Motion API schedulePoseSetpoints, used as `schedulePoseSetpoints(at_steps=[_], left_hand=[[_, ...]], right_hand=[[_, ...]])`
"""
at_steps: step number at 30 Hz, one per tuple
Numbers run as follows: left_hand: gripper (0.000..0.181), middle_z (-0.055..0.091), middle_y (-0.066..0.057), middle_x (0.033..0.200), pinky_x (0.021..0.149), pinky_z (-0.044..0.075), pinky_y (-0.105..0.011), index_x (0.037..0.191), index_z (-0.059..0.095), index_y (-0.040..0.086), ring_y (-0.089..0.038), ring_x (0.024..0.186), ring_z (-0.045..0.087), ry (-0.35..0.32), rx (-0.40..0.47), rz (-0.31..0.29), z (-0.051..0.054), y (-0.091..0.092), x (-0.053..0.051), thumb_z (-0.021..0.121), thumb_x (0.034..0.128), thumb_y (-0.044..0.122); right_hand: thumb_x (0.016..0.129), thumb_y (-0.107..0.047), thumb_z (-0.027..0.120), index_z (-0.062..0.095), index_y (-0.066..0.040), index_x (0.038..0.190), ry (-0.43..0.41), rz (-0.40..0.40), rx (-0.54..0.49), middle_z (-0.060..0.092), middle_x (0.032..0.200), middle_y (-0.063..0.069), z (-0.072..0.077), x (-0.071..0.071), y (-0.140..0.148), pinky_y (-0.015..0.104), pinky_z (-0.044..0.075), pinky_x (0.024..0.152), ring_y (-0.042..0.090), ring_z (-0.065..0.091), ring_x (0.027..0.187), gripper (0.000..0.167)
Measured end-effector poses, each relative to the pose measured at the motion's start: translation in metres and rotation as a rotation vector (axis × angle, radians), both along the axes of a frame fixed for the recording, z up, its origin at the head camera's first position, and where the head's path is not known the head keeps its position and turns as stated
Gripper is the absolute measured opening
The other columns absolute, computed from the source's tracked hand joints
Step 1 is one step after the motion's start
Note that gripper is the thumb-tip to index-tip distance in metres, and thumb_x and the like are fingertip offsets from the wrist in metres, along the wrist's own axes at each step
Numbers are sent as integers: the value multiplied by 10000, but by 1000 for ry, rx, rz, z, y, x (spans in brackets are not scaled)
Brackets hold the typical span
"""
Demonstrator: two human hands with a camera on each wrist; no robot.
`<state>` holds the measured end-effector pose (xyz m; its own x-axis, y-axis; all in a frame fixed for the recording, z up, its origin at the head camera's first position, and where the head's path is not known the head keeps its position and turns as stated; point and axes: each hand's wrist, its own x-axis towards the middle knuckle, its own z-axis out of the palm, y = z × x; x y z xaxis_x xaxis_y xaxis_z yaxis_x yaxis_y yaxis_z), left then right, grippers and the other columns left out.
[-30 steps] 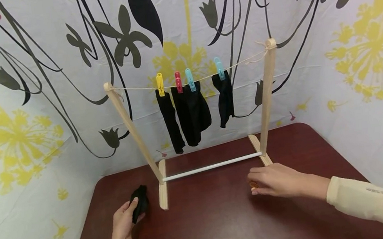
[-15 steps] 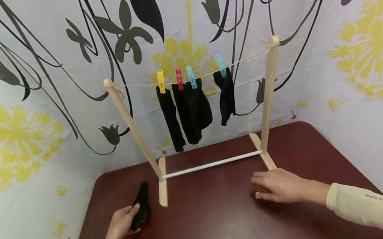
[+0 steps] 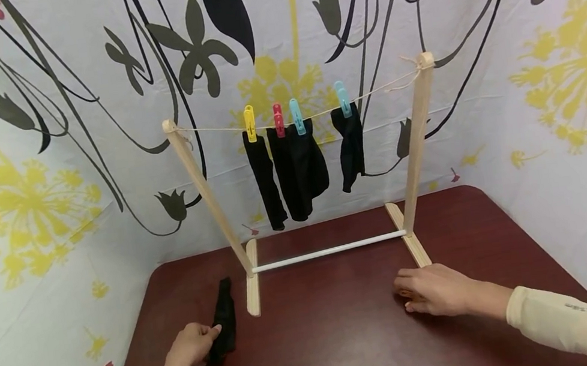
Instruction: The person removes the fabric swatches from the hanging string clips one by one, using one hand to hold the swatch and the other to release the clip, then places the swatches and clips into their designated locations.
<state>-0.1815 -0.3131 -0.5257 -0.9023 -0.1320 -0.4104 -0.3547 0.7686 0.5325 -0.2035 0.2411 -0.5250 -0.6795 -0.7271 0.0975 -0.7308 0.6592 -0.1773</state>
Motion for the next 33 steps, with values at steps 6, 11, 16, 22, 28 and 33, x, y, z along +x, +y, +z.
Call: schedulePoseSetpoints(at_steps=[6,11,16,22,28,33], left_hand=[[532,373,57,516,478,398,-269,596,409,217,-101,465,403,17,-123,-48,-1,-2,4,594,1079,341],[531,386,52,515,469,329,-259,589,427,224,-127,479,438,28,-219,-73,1,0,6,598,1071,367],[522,497,5,513,488,363,-294,591,514,191,-176,501,524,0,-273,-83,2,1,7,620,1055,404],[423,634,-58,603,582,476,-381,753,681,140,-205,558,614,-37,-346,-108,4,2,4,643,1039,450],[436,652,-88,674,624,510,-445,841,685,81,-238,611,634,-31,-408,-113,4,1,3,677,1011,483],[477,681,-139,799,650,529,-514,931,676,35,-309,706,654,10,-468,-105,3,1,1,710,980,509]], right_hand=[[836,-371,897,638,-260,944,-7,-24,35,502,825,-153,-4,2,5,223,407,559,-67,391,649,302],[823,-395,903,637,-282,947,-17,-42,29,487,799,-166,-8,4,12,215,401,561,-75,382,640,315],[800,-403,923,598,-281,913,-29,-49,-4,466,773,-176,-11,7,16,190,362,554,-90,361,615,366],[793,-406,929,590,-276,922,-23,-42,-14,466,772,-176,-15,8,16,183,360,553,-97,356,614,385],[819,-410,912,611,-274,959,-38,-45,-4,480,798,-173,-16,8,17,191,390,560,-97,378,628,359],[819,-418,911,630,-274,982,-22,-46,-1,491,818,-175,-17,9,17,194,412,562,-109,387,634,355]])
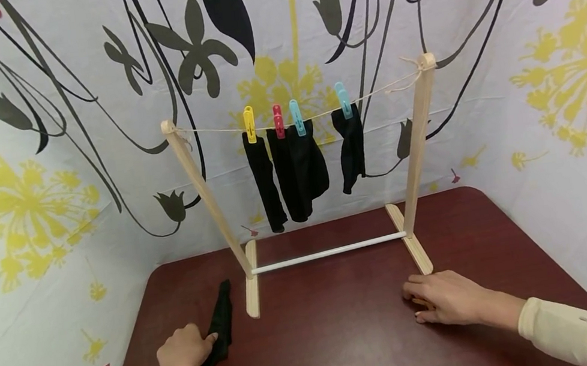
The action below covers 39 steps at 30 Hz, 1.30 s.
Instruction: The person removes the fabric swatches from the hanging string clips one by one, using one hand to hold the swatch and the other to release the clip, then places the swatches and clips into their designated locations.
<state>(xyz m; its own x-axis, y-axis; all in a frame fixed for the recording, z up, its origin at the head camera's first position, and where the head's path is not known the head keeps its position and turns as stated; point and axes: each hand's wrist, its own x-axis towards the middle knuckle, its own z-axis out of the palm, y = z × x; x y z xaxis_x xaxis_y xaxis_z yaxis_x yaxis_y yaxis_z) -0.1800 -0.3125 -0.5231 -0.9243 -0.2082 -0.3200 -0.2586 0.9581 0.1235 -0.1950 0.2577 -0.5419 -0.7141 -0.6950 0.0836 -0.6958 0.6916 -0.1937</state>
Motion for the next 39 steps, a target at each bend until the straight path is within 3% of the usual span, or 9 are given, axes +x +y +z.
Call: schedulePoseSetpoints(at_steps=[6,17,20,27,33,39], left_hand=[[631,730,-226,954,696,565,-578,1252,620,-78,-373,789,698,-16,-11,10,-3,1,-5,715,983,485],[846,750,-223,985,719,581,-574,1479,438,-151,-376,847,730,-7,-12,-14,-3,-3,-4,692,997,497],[871,746,-227,988,701,581,-566,1468,443,-162,-382,856,733,26,-6,-28,0,-3,-3,666,1004,541],[770,728,-243,1073,660,585,-534,1356,543,-145,-380,831,724,233,17,-64,9,0,-8,651,1013,536],[722,715,-237,1238,739,592,-526,1391,581,-46,-386,973,728,335,130,-65,25,12,-10,607,1030,578],[591,579,-167,1520,873,581,-539,1529,508,107,-325,1066,706,485,265,-189,35,26,-10,600,1072,469]], right_hand=[[820,-410,912,636,-267,996,31,19,-2,495,833,-174,1,0,0,203,419,554,-114,389,646,357],[808,-485,902,650,-270,994,63,40,-18,490,843,-174,2,1,-1,186,391,537,-117,372,640,380],[821,-544,876,660,-258,1017,99,31,-11,509,893,-170,8,0,-4,192,385,530,-97,379,645,408],[843,-607,834,726,-210,1164,287,-19,-37,644,1087,-104,40,-13,-13,268,517,570,-1,601,774,522],[833,-631,831,709,-273,1190,406,-125,-136,671,1084,-121,80,-31,-16,237,482,540,15,646,750,520],[818,-512,872,686,-195,1288,530,-158,-257,698,1122,-48,117,-44,-20,199,420,496,-3,533,615,597]])
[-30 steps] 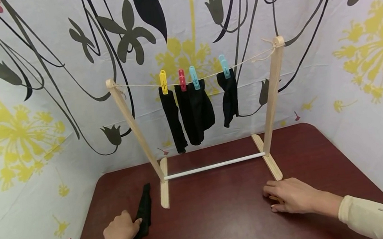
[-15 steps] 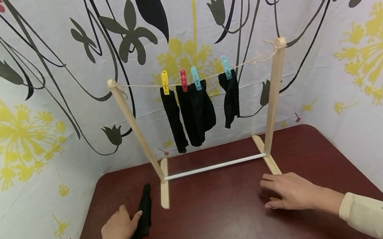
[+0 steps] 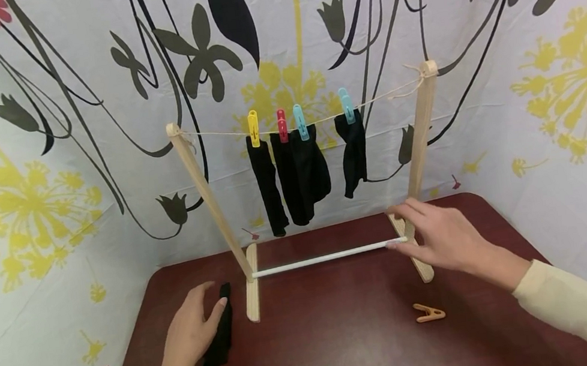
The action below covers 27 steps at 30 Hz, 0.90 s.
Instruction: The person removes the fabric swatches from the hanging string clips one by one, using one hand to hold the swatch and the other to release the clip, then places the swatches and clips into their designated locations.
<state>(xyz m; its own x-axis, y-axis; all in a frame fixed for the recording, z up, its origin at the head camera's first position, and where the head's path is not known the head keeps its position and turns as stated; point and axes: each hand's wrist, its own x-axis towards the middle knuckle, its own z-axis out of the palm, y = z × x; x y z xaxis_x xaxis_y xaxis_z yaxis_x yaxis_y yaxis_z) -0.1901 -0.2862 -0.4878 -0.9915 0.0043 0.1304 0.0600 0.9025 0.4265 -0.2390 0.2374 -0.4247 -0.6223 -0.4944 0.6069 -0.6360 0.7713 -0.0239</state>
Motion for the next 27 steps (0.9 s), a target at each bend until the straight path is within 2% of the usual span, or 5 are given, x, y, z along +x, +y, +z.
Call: schedulePoseSetpoints(at_steps=[5,11,17,20,27], left_hand=[[551,584,-124,1522,855,572,-511,1545,503,141,-291,923,693,148,67,-91,10,16,0,620,1077,407],[557,539,-111,1570,1114,467,-619,1567,468,119,-350,1454,518,215,273,-180,27,36,-6,612,1088,365],[514,533,-12,1599,1180,433,-547,1567,468,196,-247,1533,453,206,468,-221,46,58,-13,606,1094,343],[483,544,11,1588,1178,459,-368,1553,476,226,-222,1532,459,211,564,-204,53,68,-18,597,1099,334],[409,556,-129,1552,1142,433,-133,1512,486,69,-253,1517,474,264,965,-228,65,94,-30,546,1111,122]], right_hand=[[850,-466,850,686,-155,1318,84,37,-88,698,1143,-25,21,-6,-6,193,423,501,-7,508,603,585],[822,-369,893,672,-186,1360,44,88,-204,640,1035,-75,36,-3,-23,159,374,518,-16,515,675,609],[904,-202,853,622,-199,1429,-184,170,-416,664,1235,-59,57,2,-47,182,455,557,6,578,781,573],[977,-158,776,635,-195,1417,-332,208,-578,650,1312,-68,69,4,-59,234,537,601,56,644,833,464],[1066,-154,642,659,-145,1394,-511,345,-852,646,1392,25,92,2,-85,309,555,574,188,676,814,329]])
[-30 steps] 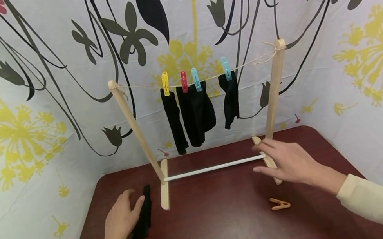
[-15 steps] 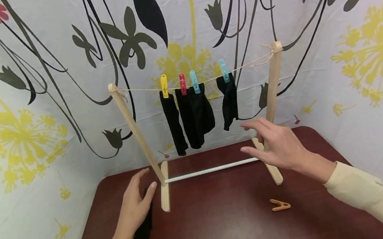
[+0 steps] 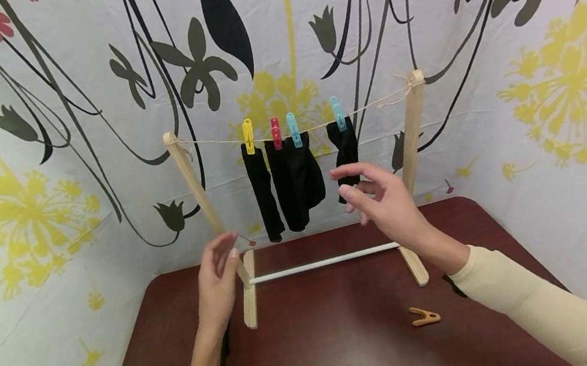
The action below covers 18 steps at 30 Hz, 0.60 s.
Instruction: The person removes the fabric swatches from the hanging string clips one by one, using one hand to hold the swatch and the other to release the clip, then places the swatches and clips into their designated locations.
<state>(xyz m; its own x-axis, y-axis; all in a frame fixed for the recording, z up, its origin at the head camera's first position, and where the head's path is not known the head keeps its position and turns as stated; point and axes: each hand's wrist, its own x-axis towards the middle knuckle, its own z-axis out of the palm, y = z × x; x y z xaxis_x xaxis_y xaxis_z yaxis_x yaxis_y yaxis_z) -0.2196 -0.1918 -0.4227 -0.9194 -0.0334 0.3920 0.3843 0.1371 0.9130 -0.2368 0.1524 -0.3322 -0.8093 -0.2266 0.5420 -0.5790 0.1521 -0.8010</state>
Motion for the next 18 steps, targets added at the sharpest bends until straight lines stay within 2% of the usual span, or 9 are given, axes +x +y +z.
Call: schedulePoseSetpoints(at_steps=[2,6,10,15,18], left_hand=[[394,570,-109,1537,1152,437,-151,1500,497,69,-214,1483,508,3,43,-10,4,8,-2,539,1110,104],[377,581,-93,1529,1129,477,-186,1486,513,83,-186,1385,580,17,64,-25,10,22,-7,539,1111,113],[361,576,-76,1537,1103,501,-231,1478,520,101,-190,1415,559,16,94,-21,14,32,-11,530,1122,161],[362,574,-26,1537,1200,457,-345,1467,523,111,-161,1477,517,-37,229,-43,21,42,-16,508,1135,256],[374,565,-19,1538,1255,403,-408,1473,504,90,-165,1497,499,-37,293,-60,27,46,-18,499,1137,253]], right_hand=[[1069,-157,634,646,-124,1408,-14,31,-46,646,1406,46,6,-1,-8,311,553,570,196,684,805,340],[1066,-192,650,632,-136,1433,-16,61,-85,653,1419,32,19,-2,-25,311,555,557,191,694,767,372],[1078,-206,638,641,-149,1443,-28,94,-147,651,1458,29,31,-6,-42,326,570,550,204,708,730,370],[1087,-174,615,635,-136,1459,-11,106,-216,636,1495,42,45,-9,-66,337,585,550,185,720,709,374],[1081,-169,623,624,-125,1459,-5,116,-234,637,1484,49,54,-10,-83,350,590,548,187,720,710,381]])
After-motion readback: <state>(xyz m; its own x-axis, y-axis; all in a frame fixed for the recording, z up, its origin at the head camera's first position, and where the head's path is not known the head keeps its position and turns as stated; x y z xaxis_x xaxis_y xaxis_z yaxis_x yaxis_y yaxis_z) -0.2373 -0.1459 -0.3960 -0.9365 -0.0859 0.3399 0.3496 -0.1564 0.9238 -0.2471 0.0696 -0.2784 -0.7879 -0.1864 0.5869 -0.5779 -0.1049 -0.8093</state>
